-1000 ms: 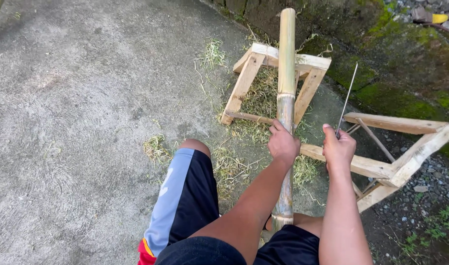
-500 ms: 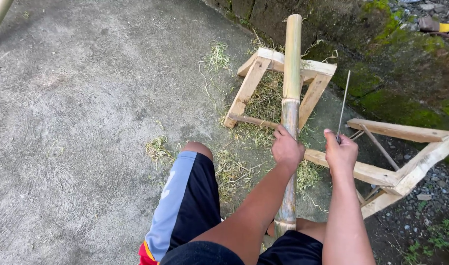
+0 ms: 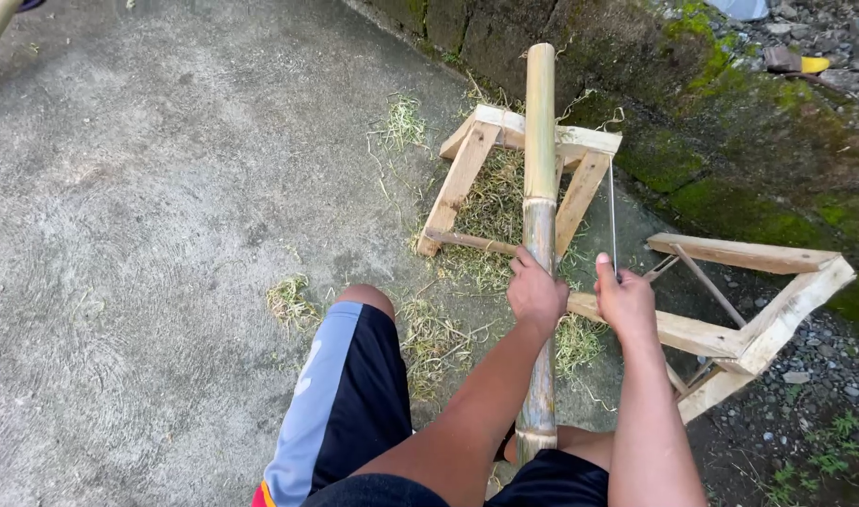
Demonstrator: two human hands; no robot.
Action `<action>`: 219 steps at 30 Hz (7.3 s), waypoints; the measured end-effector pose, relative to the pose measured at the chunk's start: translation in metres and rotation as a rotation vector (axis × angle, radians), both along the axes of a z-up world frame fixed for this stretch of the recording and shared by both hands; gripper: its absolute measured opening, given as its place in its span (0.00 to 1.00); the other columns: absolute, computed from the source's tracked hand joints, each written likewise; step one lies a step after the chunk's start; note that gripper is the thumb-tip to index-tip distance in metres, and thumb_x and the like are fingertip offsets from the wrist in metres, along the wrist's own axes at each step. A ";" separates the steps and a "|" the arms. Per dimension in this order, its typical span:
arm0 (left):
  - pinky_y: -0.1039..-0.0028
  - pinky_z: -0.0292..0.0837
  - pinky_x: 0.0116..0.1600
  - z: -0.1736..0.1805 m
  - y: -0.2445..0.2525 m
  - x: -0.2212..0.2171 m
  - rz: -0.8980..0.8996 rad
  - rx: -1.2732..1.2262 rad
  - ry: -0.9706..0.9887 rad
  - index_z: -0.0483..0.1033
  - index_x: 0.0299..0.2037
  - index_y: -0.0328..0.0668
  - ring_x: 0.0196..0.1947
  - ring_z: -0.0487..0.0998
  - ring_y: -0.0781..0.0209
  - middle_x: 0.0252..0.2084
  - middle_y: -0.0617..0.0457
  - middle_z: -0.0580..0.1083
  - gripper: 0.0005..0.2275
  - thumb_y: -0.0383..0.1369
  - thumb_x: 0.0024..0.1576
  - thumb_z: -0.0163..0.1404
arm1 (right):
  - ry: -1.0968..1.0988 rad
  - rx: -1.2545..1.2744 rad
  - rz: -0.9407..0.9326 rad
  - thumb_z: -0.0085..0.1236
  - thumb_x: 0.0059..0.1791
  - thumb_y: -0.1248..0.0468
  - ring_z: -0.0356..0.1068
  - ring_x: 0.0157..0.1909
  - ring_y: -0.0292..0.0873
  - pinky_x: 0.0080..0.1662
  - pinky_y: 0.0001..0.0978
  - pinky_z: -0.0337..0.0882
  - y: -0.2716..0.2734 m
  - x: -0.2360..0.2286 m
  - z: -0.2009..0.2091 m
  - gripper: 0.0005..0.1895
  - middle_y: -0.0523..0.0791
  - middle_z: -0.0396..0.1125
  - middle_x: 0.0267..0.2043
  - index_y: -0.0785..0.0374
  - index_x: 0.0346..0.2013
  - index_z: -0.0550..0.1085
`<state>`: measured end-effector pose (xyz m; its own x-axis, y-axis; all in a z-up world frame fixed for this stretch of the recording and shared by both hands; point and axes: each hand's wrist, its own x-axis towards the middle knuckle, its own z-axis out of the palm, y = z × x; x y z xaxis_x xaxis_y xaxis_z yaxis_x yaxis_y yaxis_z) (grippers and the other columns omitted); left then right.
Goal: Scraping the outer green layer off a bamboo pole using a knife.
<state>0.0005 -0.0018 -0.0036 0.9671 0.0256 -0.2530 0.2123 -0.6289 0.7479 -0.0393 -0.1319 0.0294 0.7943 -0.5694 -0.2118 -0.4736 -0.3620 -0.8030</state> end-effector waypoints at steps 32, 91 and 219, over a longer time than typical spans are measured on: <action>0.60 0.76 0.50 0.005 0.002 0.001 -0.005 0.048 0.068 0.45 0.69 0.31 0.46 0.79 0.41 0.54 0.35 0.66 0.42 0.36 0.50 0.62 | -0.036 0.080 -0.055 0.69 0.45 0.62 0.69 0.21 0.33 0.25 0.27 0.67 -0.026 -0.015 0.006 0.12 0.43 0.70 0.23 0.68 0.34 0.77; 0.62 0.78 0.47 0.001 0.002 0.002 -0.012 0.051 0.051 0.45 0.70 0.29 0.45 0.80 0.42 0.55 0.36 0.65 0.43 0.38 0.50 0.61 | 0.020 -0.048 -0.009 0.68 0.46 0.61 0.69 0.23 0.33 0.27 0.27 0.68 -0.012 -0.011 0.010 0.12 0.44 0.70 0.23 0.68 0.36 0.79; 0.54 0.62 0.64 -0.039 -0.015 0.155 0.375 -0.915 0.461 0.76 0.59 0.37 0.60 0.72 0.34 0.56 0.30 0.74 0.45 0.69 0.55 0.23 | 0.969 -1.261 0.824 0.26 0.50 0.19 0.78 0.38 0.53 0.43 0.46 0.76 0.015 0.183 0.056 0.54 0.51 0.77 0.29 0.59 0.25 0.86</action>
<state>0.1560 -0.0164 -0.0428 0.7440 -0.0830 -0.6629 0.6548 0.2881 0.6988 0.1434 -0.1170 0.0857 0.7980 -0.3004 -0.5224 0.0405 -0.8382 0.5439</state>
